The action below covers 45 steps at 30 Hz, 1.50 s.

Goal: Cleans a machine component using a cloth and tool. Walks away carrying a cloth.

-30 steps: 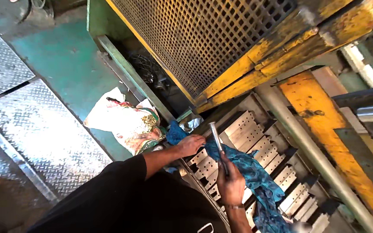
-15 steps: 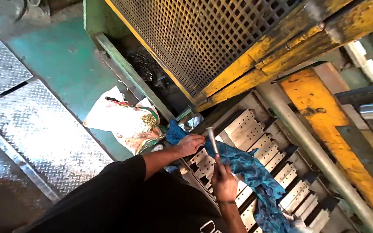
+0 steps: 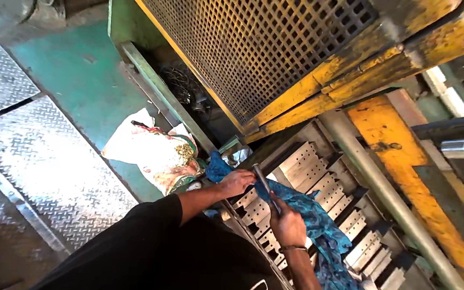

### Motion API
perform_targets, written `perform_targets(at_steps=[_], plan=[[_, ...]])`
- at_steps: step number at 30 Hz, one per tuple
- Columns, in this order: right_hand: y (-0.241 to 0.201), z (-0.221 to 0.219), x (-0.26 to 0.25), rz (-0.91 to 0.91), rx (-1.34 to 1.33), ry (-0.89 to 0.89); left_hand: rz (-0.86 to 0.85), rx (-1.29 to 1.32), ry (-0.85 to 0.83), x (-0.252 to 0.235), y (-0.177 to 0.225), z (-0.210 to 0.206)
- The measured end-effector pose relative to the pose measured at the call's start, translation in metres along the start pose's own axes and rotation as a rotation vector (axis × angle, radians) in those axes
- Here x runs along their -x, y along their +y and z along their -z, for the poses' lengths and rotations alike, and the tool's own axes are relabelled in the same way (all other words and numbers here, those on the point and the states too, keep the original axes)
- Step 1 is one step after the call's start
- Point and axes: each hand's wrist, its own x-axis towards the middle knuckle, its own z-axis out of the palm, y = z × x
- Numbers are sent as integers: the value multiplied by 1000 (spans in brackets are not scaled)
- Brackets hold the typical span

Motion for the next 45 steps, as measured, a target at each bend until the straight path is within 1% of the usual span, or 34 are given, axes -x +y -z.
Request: perform_targets(at_steps=[1,3,4,5,6,7,8,9,10,11,13,15,16,17,19,20,21,23,25,26,27,29,30,31,34,35,36,37,38,39,42,43,44,45], plan=[[-4,9,7,62,-71,108,4,4,-9,3,2,-1],[-14,22,10,196,-252,356,-8,12,25,2,1,-4],[-15,20,11,249,-312,445,-9,16,38,2,0,-4],[-12,11,14,270,-310,487,-1,18,35,3,1,-4],[-6,-2,17,243,-231,451,8,22,22,3,3,-2],[2,-14,17,167,-91,326,19,19,1,2,4,0],[6,-22,13,63,33,132,27,10,-21,1,4,1],[8,-23,8,-9,87,-9,26,3,-28,1,5,0],[5,-15,3,-40,120,-72,20,-7,-25,0,5,-1],[-1,-5,-4,-13,101,-42,16,-19,-16,-3,1,0],[-8,7,4,123,-19,166,5,-10,-17,2,3,0],[-8,5,9,230,-135,341,-20,-12,12,1,1,-2],[-4,-2,12,244,-134,370,-26,-12,15,0,2,-2],[3,-12,13,215,-77,338,-29,-16,12,-1,1,-2],[11,-25,10,64,97,98,-39,-38,-15,-1,1,0],[12,-26,8,16,127,29,-55,-48,-30,-1,1,0],[12,-20,5,6,121,31,-72,-57,-42,-3,0,1],[9,-11,7,66,24,159,-108,-68,-56,-4,-3,5],[8,-13,14,127,-56,298,-135,-74,-61,-3,-3,4],[11,-19,14,139,-52,318,-143,-82,-67,-5,-5,5],[16,-26,13,126,-16,282,-148,-88,-77,-6,-5,5],[20,-30,5,39,76,100,-151,-96,-97,-6,-3,6],[18,-26,2,22,99,66,-156,-99,-103,-6,-3,7],[15,-20,-2,29,86,88,-163,-103,-109,-9,-4,9],[12,-17,9,126,-22,281,-171,-95,-117,-7,-5,9],[14,-22,10,130,-9,278,-173,-95,-113,-7,-5,9],[16,-25,7,102,36,210,-172,-104,-115,-8,-5,9],[17,-24,0,51,89,102,-171,-113,-119,-9,-6,9],[16,-21,-3,25,124,42,-173,-116,-122,-9,-4,9],[15,-16,-7,29,146,45,-177,-114,-117,-10,-4,9],[11,-12,-4,142,32,235,-190,-93,-94,-9,-8,8],[13,-15,-2,154,22,241,-189,-88,-95,-8,-8,7],[15,-16,-3,131,62,181,-183,-92,-103,-8,-7,7],[15,-15,-9,80,124,68,-179,-99,-117,-9,-6,10]])
